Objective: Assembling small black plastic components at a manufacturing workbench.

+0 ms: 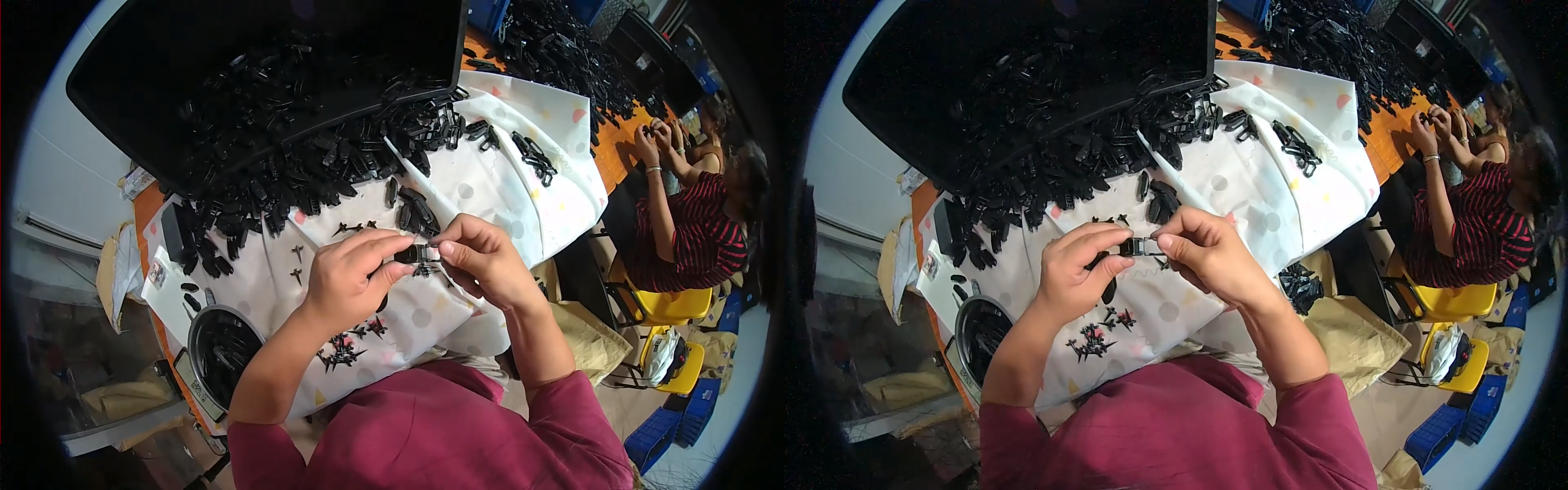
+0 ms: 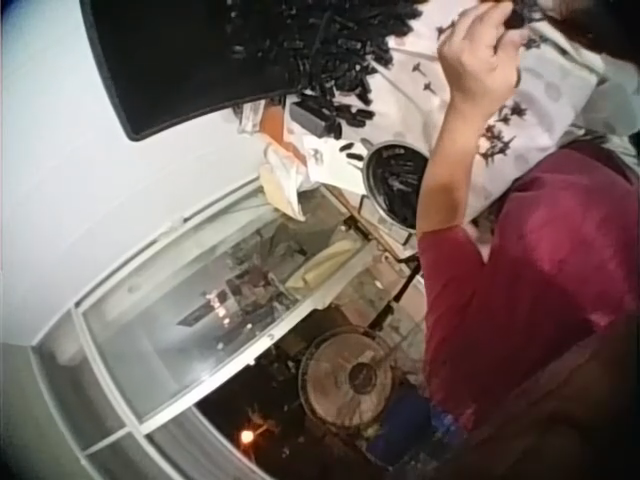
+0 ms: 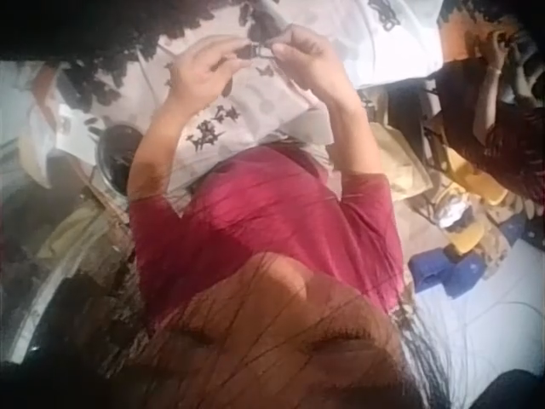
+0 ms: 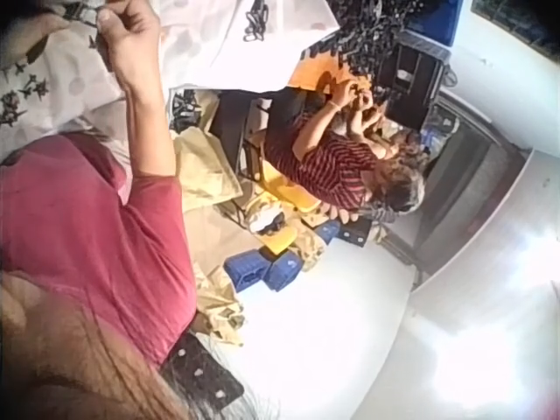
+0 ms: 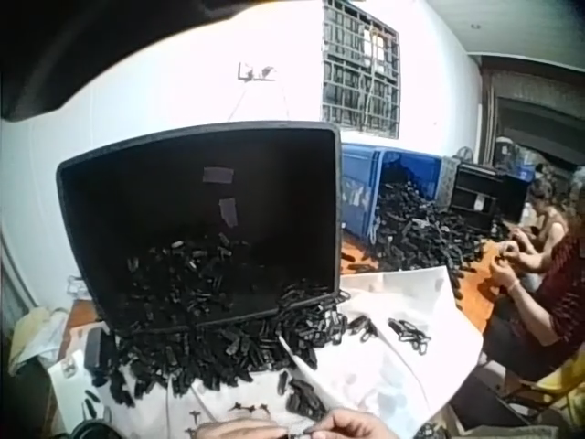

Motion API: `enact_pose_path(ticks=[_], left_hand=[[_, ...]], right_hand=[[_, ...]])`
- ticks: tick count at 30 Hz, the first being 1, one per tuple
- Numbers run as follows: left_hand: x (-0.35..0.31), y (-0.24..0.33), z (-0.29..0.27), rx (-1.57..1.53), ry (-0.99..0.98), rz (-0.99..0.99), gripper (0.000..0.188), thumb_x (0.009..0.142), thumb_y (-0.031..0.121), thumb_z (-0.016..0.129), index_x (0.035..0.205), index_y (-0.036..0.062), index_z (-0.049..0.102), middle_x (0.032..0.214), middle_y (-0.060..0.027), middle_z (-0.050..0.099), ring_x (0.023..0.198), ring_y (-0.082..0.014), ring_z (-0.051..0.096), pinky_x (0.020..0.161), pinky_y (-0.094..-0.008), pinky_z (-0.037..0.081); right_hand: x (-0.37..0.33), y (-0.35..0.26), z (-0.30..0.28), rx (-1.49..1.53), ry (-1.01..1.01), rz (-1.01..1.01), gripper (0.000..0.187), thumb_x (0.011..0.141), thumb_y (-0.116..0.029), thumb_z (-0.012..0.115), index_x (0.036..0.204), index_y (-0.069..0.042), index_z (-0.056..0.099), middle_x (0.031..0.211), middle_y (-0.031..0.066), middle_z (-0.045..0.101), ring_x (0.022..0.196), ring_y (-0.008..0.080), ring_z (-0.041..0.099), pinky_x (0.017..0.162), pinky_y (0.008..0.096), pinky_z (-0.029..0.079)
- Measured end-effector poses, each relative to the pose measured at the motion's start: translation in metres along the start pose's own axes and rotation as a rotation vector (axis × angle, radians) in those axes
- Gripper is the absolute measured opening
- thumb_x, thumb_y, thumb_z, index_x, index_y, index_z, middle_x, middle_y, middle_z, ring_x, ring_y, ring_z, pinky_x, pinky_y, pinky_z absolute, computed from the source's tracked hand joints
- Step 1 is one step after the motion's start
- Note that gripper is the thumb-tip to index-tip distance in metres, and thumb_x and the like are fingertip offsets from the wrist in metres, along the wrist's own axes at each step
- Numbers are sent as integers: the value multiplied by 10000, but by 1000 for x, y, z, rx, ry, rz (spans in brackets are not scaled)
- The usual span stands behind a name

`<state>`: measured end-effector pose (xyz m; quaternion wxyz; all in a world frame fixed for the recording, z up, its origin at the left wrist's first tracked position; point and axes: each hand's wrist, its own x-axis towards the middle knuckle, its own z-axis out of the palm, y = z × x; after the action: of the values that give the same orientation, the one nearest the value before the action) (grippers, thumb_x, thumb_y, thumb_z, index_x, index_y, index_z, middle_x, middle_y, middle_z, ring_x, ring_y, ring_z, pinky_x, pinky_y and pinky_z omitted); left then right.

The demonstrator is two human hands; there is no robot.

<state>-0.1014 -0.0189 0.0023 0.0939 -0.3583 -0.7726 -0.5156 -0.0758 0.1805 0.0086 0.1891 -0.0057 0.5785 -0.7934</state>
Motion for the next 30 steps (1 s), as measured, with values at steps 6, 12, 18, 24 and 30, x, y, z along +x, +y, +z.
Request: enact_pose_path(ticks=[6,12,18,24,30], left_hand=[[-14,3,14,-458,50,-429,328,708,86,685,1006,-1,581,911,-54,615,754,-114,572,664,-228,452],[-16,5,22,-711,196,-668,299,803,86,602,1078,-18,549,944,-37,600,818,-60,524,744,-196,424],[-37,21,-3,-1082,187,-765,248,836,120,560,1052,-1,555,850,-19,599,729,-32,508,637,-183,415],[-112,38,-52,277,362,-372,229,764,115,625,975,32,594,855,-74,614,667,-147,602,556,-258,473],[-195,32,-105,1111,371,-507,253,700,85,646,944,102,580,854,-63,584,761,-263,528,700,-364,418]], right_hand=[[2,-6,13,72,-22,151,168,841,-169,554,879,-24,477,581,16,478,379,41,357,328,175,254],[-4,20,35,-829,261,-318,326,825,-107,559,1105,-30,410,679,71,558,532,114,530,442,207,408],[-12,19,52,-433,82,-175,173,810,-46,551,952,40,502,730,71,575,620,104,562,540,211,457],[-12,34,54,-674,-198,-88,450,766,-188,649,1118,13,454,915,96,591,701,106,557,594,221,449],[-6,55,40,-724,-164,32,401,785,-133,610,1130,10,464,891,96,594,715,123,556,592,238,460]])
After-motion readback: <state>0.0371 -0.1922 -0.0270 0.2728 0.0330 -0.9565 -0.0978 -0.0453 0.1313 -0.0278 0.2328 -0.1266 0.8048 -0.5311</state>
